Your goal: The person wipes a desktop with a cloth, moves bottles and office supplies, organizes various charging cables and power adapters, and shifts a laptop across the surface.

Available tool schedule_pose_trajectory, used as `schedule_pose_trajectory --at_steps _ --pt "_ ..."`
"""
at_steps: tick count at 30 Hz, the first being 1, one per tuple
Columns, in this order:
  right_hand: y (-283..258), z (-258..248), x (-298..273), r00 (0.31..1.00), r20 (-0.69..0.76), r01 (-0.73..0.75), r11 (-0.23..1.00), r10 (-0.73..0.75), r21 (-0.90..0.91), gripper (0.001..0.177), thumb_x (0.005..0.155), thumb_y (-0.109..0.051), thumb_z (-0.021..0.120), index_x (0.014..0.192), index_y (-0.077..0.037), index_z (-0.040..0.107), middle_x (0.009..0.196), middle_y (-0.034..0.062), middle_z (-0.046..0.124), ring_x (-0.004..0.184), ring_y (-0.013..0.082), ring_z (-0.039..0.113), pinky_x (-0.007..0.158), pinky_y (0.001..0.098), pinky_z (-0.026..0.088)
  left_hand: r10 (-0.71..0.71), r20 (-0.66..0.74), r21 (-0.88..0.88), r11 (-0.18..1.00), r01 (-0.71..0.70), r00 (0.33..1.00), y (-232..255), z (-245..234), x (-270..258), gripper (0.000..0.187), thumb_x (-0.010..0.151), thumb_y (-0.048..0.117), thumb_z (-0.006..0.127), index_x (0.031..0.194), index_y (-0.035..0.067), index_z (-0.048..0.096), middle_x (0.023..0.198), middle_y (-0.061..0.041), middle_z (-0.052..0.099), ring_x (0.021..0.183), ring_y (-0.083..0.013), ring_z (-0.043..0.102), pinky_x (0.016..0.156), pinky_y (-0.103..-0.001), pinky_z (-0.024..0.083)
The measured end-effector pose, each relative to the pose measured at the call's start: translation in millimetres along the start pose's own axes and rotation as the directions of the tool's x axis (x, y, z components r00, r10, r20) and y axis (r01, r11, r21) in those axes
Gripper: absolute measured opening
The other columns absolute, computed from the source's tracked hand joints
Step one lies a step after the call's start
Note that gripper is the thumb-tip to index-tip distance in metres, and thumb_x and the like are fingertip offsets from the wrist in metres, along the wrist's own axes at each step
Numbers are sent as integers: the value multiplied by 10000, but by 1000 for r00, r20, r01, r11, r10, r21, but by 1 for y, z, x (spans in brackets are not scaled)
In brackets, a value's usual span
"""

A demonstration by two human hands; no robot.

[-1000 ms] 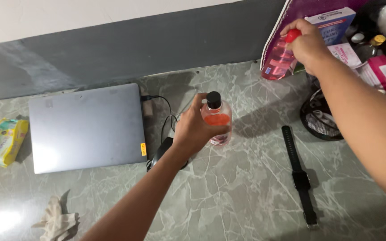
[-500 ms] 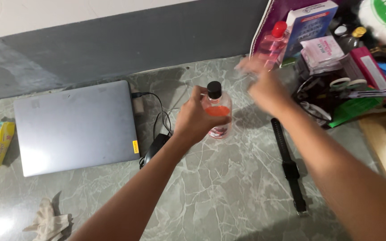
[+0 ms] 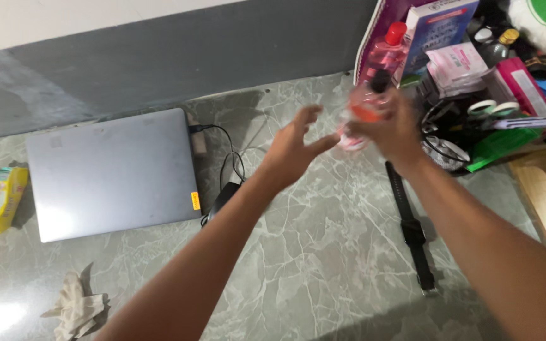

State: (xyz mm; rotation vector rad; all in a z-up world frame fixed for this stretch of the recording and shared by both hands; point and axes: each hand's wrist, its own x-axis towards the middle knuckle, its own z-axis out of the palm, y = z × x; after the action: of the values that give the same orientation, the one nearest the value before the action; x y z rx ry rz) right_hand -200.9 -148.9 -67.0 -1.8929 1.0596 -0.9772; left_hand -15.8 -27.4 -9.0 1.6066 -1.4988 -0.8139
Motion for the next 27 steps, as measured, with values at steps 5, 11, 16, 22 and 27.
schedule_pose_trajectory --at_steps 5,11,16,22,27 --pt "48 -14 41 910 -412 -44 974 -53 -222 596 534 -192 877 989 -62 515 1007 78 578 939 242 577 832 370 462 -167 27 -32 985 168 986 -16 -7 -32 473 824 390 584 1189 96 528 1265 -120 551 1189 -294 509 949 -386 428" --pt "49 -21 61 863 -501 -208 851 -73 -482 832 495 -233 919 1154 -26 455 1097 207 470 994 395 492 815 454 424 -301 29 -31 953 302 953 -27 -9 -60 428 816 391 575 1131 102 578 1218 -110 578 1159 -279 528 925 -376 438" --pt "41 -16 54 810 -583 -317 883 62 -346 788 549 -69 871 1186 -59 407 1206 202 365 1081 372 480 907 405 435 -334 41 -51 941 336 942 -29 -9 -69 411 822 383 569 1120 99 588 1213 -111 581 1166 -280 521 928 -380 426" --pt "72 -11 58 713 -697 -258 953 76 -161 689 579 35 789 1124 -46 376 1130 127 461 1057 249 532 928 338 431 -337 48 -69 938 340 940 -29 -10 -79 399 829 376 562 1114 99 598 1171 -115 588 1150 -272 536 918 -370 435" --pt "54 2 12 808 -585 -39 985 -66 -165 558 722 65 715 1168 -36 395 1127 135 467 1010 225 536 895 340 458 -316 49 -102 942 320 947 -23 -21 -101 381 841 357 540 1105 88 593 1109 -93 637 1104 -243 571 897 -350 445"
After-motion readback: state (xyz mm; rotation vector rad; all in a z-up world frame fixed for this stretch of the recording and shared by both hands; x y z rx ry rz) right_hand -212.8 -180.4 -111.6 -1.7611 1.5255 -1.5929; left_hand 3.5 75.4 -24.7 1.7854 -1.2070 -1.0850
